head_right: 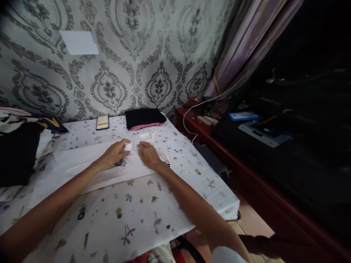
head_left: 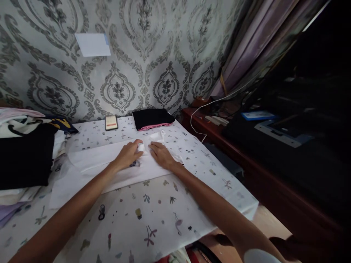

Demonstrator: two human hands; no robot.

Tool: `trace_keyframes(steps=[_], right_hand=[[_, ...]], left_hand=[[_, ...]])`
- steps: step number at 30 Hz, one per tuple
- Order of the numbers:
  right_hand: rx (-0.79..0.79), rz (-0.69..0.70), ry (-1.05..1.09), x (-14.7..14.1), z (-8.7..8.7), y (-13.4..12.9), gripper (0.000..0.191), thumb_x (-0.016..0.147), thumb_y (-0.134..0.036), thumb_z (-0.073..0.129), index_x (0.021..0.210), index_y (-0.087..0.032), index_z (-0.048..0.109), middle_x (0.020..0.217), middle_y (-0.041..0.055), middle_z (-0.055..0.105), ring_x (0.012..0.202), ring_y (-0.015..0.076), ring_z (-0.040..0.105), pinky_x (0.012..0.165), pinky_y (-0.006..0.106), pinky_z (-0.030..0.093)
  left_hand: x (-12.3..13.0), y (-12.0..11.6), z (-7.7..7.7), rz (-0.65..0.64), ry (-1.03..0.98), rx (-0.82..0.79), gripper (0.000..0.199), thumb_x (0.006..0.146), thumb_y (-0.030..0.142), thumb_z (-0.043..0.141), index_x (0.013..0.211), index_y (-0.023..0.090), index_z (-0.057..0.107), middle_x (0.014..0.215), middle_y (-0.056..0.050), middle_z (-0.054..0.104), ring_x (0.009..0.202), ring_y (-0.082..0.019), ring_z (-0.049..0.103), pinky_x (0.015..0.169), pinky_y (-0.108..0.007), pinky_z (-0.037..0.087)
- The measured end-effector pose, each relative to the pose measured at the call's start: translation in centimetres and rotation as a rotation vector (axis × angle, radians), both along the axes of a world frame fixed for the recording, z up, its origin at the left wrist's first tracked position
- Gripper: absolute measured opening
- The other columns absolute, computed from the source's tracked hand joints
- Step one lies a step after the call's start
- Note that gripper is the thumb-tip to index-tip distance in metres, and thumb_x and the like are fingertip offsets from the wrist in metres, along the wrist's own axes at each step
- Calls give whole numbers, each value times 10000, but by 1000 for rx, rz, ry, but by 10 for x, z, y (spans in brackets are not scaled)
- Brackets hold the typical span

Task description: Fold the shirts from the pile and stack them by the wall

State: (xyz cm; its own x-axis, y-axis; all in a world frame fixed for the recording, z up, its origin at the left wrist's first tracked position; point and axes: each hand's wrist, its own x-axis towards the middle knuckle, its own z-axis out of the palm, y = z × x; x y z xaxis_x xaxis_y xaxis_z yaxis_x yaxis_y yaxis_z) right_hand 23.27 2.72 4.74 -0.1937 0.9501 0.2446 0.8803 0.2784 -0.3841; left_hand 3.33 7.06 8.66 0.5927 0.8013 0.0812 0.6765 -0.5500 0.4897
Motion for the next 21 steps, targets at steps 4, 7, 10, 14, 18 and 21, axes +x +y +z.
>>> trace_keyframes(steps=[4, 7, 10, 14, 18, 21], right_hand=[[-35, 25, -107, 4, -10, -3, 476, 1032, -398, 422, 1433, -176, 551, 1537, 156, 473, 1431, 285, 414, 1190, 457, 300], [-72, 24, -182, 4, -9, -4, 553, 1022, -529, 402, 1481, -239, 507, 1591, 124, 404, 1468, 300, 351, 1198, 480, 262], [-73, 20, -218, 2, -8, -4, 584, 1007, -572, 410, 1498, -265, 484, 1599, 114, 393, 1469, 304, 346, 1193, 485, 259], [-66, 4, -228, 0, -9, -4, 594, 1009, -579, 396, 1498, -254, 484, 1594, 124, 399, 1470, 308, 348, 1194, 492, 258], [-38, 6, -202, 3, -11, -4, 546, 1028, -516, 389, 1473, -226, 514, 1572, 129, 433, 1456, 297, 376, 1188, 484, 282], [8, 31, -186, 7, -14, -3, 492, 1032, -439, 406, 1428, -190, 557, 1526, 145, 490, 1427, 293, 418, 1172, 474, 317]], left_hand=[[-41, -4, 0, 177, 196, 6, 338, 847, 163, 495, 1162, 219, 605, 821, -14, 682, 824, -223, 646, 727, -311, 430], [-62, -13, 2, 262, 279, 29, 315, 851, 154, 493, 1137, 207, 614, 842, -31, 692, 840, -243, 636, 722, -328, 428], [-54, -27, 3, 193, 198, 204, 284, 912, 201, 461, 1158, 194, 603, 925, -73, 682, 935, -272, 608, 813, -380, 450], [-22, -42, 0, -29, 51, 347, 306, 946, 203, 416, 1218, 200, 557, 1100, -108, 631, 1041, -277, 557, 903, -427, 451], [-26, -42, -8, 39, -24, 203, 306, 944, 238, 420, 1238, 215, 503, 1159, -97, 600, 1064, -251, 571, 894, -396, 472], [-61, -42, -13, 92, 10, 131, 231, 949, 316, 411, 1101, 216, 553, 1011, -75, 617, 955, -241, 590, 831, -377, 471]])
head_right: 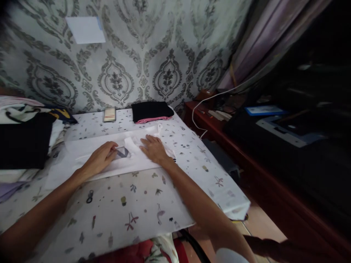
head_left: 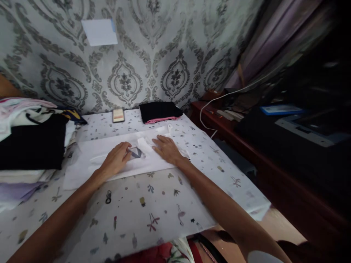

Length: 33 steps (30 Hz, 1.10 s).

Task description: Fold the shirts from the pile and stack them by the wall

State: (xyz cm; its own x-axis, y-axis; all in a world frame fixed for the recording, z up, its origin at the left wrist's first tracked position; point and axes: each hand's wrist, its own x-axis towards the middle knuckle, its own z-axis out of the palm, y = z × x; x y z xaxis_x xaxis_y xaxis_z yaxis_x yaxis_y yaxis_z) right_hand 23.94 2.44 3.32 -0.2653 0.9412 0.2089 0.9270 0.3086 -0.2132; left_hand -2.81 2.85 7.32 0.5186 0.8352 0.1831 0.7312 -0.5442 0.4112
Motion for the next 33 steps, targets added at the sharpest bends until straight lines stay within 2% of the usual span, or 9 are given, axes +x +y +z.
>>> trace_keyframes(steps=[4, 8, 10, 13, 17, 20, 22, 27, 33], right_hand=[[83, 33, 17, 4, -3, 3, 425, 1009, -335, 439, 1338, -132, 614, 1403, 184, 593, 1333, 307, 515, 1129, 479, 383], [217, 69, 100, -5, 2, -4, 347, 957, -240, 487, 1228, -125, 669, 1326, 199, 633, 1254, 338, 565, 1080, 530, 436], [284, 145, 161, -20, 8, -14, 312, 955, -222, 485, 1181, -153, 688, 1293, 180, 648, 1216, 332, 578, 1046, 541, 467], [304, 346, 244, -53, 16, -32, 283, 977, -199, 459, 1121, -184, 702, 1191, 145, 681, 1131, 297, 602, 969, 522, 529], [239, 582, 291, -97, 18, -49, 247, 989, -192, 471, 1064, -180, 707, 1155, 132, 679, 1097, 271, 609, 913, 494, 574], [202, 651, 285, -114, 13, -53, 240, 999, -212, 478, 1091, -175, 697, 1181, 134, 666, 1137, 265, 607, 947, 499, 568], [190, 661, 265, -116, 10, -54, 247, 1005, -223, 477, 1117, -164, 690, 1208, 142, 659, 1163, 265, 604, 979, 498, 554], [150, 667, 263, -113, 4, -57, 258, 1005, -223, 484, 1164, -162, 678, 1285, 153, 646, 1249, 269, 577, 1048, 496, 507], [118, 665, 262, -112, 3, -65, 259, 1002, -236, 499, 1185, -162, 668, 1324, 153, 635, 1303, 253, 550, 1100, 455, 464]], left_hand=[[-63, -9, 5, -11, 175, -10, 294, 953, 444, 404, 945, 219, 592, 864, -59, 620, 864, -248, 559, 792, -368, 421], [-122, -13, 15, 120, 241, -159, 383, 897, 589, 469, 869, 221, 569, 774, -18, 596, 753, -216, 550, 686, -313, 375], [-146, -14, 18, 157, 219, -237, 429, 854, 633, 492, 753, 217, 513, 690, 6, 538, 666, -185, 505, 621, -291, 332], [-168, -18, 20, 170, 70, -361, 461, 794, 645, 530, 653, 214, 445, 623, 29, 457, 606, -147, 434, 573, -269, 303], [-169, -33, 18, 300, -223, -456, 425, 754, 622, 596, 817, 203, 572, 664, 35, 493, 610, -137, 445, 545, -242, 308], [-159, -45, 11, 416, -373, -476, 492, 728, 605, 635, 1021, 212, 584, 679, 49, 518, 580, -130, 449, 521, -228, 286], [-155, -50, 5, 448, -406, -474, 497, 718, 578, 642, 1049, 215, 568, 636, 68, 488, 536, -118, 412, 503, -223, 256], [-153, -56, 2, 509, -299, -393, 397, 736, 528, 571, 969, 207, 572, 542, 84, 421, 492, -116, 350, 498, -235, 242], [-144, -65, 9, 453, -104, -176, 368, 877, 553, 431, 958, 229, 587, 675, 30, 588, 622, -165, 540, 596, -266, 374]])
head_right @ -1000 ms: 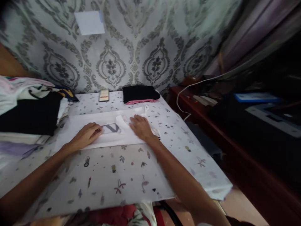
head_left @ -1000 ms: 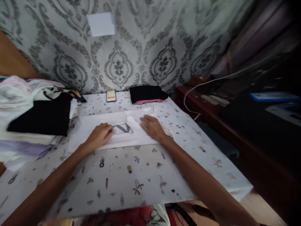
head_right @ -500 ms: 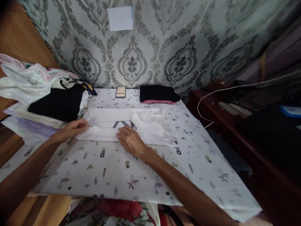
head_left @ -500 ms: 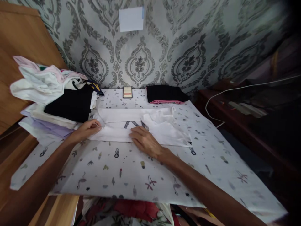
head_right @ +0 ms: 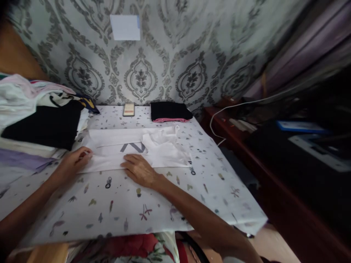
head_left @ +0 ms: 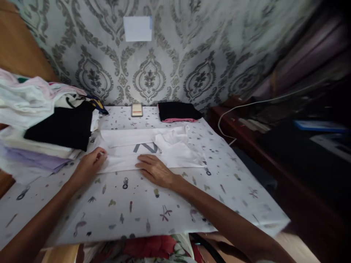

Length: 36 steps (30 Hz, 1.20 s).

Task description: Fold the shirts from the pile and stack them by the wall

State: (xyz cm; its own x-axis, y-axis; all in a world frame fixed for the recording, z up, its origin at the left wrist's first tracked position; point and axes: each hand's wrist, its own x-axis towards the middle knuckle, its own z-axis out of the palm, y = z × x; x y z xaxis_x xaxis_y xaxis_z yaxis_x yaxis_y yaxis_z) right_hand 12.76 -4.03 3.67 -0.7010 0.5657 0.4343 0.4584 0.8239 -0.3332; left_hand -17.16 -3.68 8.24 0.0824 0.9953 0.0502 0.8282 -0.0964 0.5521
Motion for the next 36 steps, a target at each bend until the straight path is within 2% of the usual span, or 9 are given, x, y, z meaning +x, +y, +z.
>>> trace_keyframes(steps=[4, 9, 12, 15, 19, 23, 26, 31, 36], right_hand=[[30, -90, -14, 19, 6, -5, 249, 1006, -246, 495, 1176, -175, 663, 1326, 145, 630, 1279, 252, 554, 1080, 454, 475], [-16, -427, 27, 78, 16, -24, 239, 1015, -246, 449, 986, -180, 677, 1051, 126, 667, 990, 241, 604, 878, 413, 550], [-76, -613, 67, 119, 17, -41, 242, 1008, -256, 440, 910, -199, 654, 956, 101, 649, 919, 235, 596, 839, 396, 533], [-142, -806, 187, 151, 13, -52, 231, 995, -276, 442, 903, -204, 641, 934, 84, 653, 887, 225, 615, 834, 377, 519], [-217, -1010, 329, 172, 9, -56, 291, 1004, -323, 398, 927, -204, 652, 924, 75, 668, 861, 224, 634, 820, 368, 511], [-252, -953, 287, 176, 8, -56, 341, 1009, -348, 378, 886, -209, 664, 914, 76, 629, 912, 224, 618, 888, 381, 497], [-280, -918, 227, 177, 8, -56, 227, 949, -385, 524, 909, -210, 661, 974, 78, 601, 928, 226, 593, 866, 380, 506], [-317, -913, 231, 179, 8, -55, 108, 864, -271, 590, 774, -213, 602, 962, 57, 578, 866, 199, 576, 821, 357, 512], [-335, -955, 220, 178, 8, -51, 153, 865, -292, 575, 739, -214, 612, 948, 57, 583, 884, 209, 590, 826, 362, 509]], left_hand=[[5, -7, 0, -9, 218, 39, 379, 884, 591, 443, 1007, 268, 599, 811, -9, 696, 726, -221, 647, 614, -289, 410], [5, -9, 1, -18, 429, 33, 333, 915, 509, 358, 937, 269, 588, 919, -56, 743, 766, -293, 685, 619, -379, 460], [15, -4, 3, -87, 574, 182, 347, 929, 452, 311, 993, 268, 599, 974, -99, 717, 891, -347, 671, 719, -474, 502], [46, 4, 7, -283, 475, 323, 382, 955, 432, 311, 1131, 242, 592, 1082, -127, 687, 1043, -343, 635, 895, -490, 492], [119, 19, 13, -595, 224, 263, 393, 1009, 438, 288, 1206, 248, 571, 1233, -99, 655, 1124, -290, 617, 937, -424, 497], [186, 38, 9, -853, 135, 282, 363, 1022, 365, 280, 1181, 218, 572, 1266, -112, 643, 1197, -276, 586, 1009, -435, 479], [210, 54, -3, -890, 105, 328, 332, 1011, 323, 306, 1176, 214, 573, 1291, -124, 628, 1271, -282, 541, 1076, -467, 443], [208, 68, -25, -843, 115, 288, 326, 1008, 351, 344, 1213, 220, 560, 1331, -126, 603, 1283, -285, 529, 1102, -500, 416], [173, 61, -19, -718, 56, 211, 411, 1000, 422, 365, 1338, 219, 481, 1437, -128, 521, 1321, -272, 492, 1086, -444, 418]])
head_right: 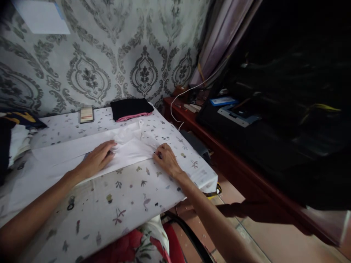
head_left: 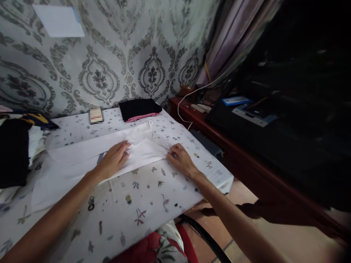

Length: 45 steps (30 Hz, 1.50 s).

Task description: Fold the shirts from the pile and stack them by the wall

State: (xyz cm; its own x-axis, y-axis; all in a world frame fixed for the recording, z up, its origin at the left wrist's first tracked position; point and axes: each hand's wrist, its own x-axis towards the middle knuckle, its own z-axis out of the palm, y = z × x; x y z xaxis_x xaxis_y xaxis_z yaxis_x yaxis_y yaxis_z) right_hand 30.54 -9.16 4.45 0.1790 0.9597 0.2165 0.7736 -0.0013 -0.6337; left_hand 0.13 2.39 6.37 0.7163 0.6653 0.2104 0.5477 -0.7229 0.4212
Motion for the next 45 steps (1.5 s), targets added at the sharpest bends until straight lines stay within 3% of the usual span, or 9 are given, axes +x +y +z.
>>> trace_keyframes(steps=[4, 7, 12, 20, 27, 32, 39, 41, 45], right_hand=[[6, -50, -86, -6, -3, 8, 235, 895, -401, 578, 778, -211, 651, 968, 80, 580, 915, 243, 586, 838, 399, 515], [72, -54, -156, -14, -7, 18, 232, 891, -406, 587, 785, -210, 652, 964, 99, 584, 969, 280, 568, 868, 436, 515], [157, -79, -230, -21, -11, 28, 213, 890, -368, 582, 747, -220, 637, 942, 113, 590, 945, 298, 546, 894, 492, 498], [99, -103, -186, -17, -13, 28, 241, 887, -378, 585, 708, -218, 595, 921, 106, 574, 948, 299, 532, 914, 498, 484], [29, -128, -86, -10, -16, 30, 273, 855, -401, 633, 655, -227, 564, 919, 91, 578, 980, 293, 536, 925, 474, 476], [20, -124, -68, -9, -16, 29, 290, 835, -418, 642, 633, -221, 577, 901, 72, 576, 961, 277, 537, 937, 465, 460], [91, -102, -84, -2, -2, 32, 225, 850, -429, 613, 818, -216, 676, 985, 89, 628, 981, 279, 573, 904, 431, 473], [141, -57, -105, -1, 3, 50, 228, 884, -411, 570, 879, -220, 695, 1038, 96, 651, 1025, 281, 589, 930, 432, 473], [182, 47, -186, -8, 7, 116, 239, 907, -256, 504, 1002, -210, 718, 1189, 99, 674, 1160, 259, 593, 1037, 428, 446]], left_hand=[[-39, -7, 17, 230, 22, -168, 352, 955, 465, 398, 1075, 207, 604, 1015, -79, 674, 896, -234, 622, 797, -360, 496], [-50, -10, 24, 238, 110, -356, 394, 935, 528, 407, 878, 213, 637, 780, -32, 652, 692, -195, 568, 640, -306, 426], [-31, -6, 18, 195, 54, -408, 385, 854, 535, 528, 1007, 207, 660, 900, -58, 689, 796, -225, 609, 690, -313, 430], [-23, 19, 10, 64, 68, -736, 359, 722, 462, 617, 970, 203, 614, 912, -38, 662, 824, -209, 620, 702, -297, 473], [-53, 14, 34, 29, 180, -842, 374, 642, 512, 655, 876, 220, 652, 893, -33, 687, 824, -233, 634, 686, -278, 474], [-112, 6, 44, 64, 239, -889, 425, 664, 536, 643, 925, 201, 666, 899, -34, 686, 838, -239, 638, 704, -265, 477], [-191, -3, 32, 298, 295, -609, 538, 788, 700, 510, 873, 197, 683, 743, -26, 647, 717, -224, 609, 624, -259, 460], [-184, -3, 26, 333, 247, -491, 564, 865, 696, 425, 951, 214, 704, 810, -39, 695, 759, -231, 641, 662, -267, 489], [-130, -4, 10, 198, 137, -291, 567, 959, 613, 359, 1319, 268, 628, 1400, -64, 625, 1260, -266, 585, 1070, -346, 446]])
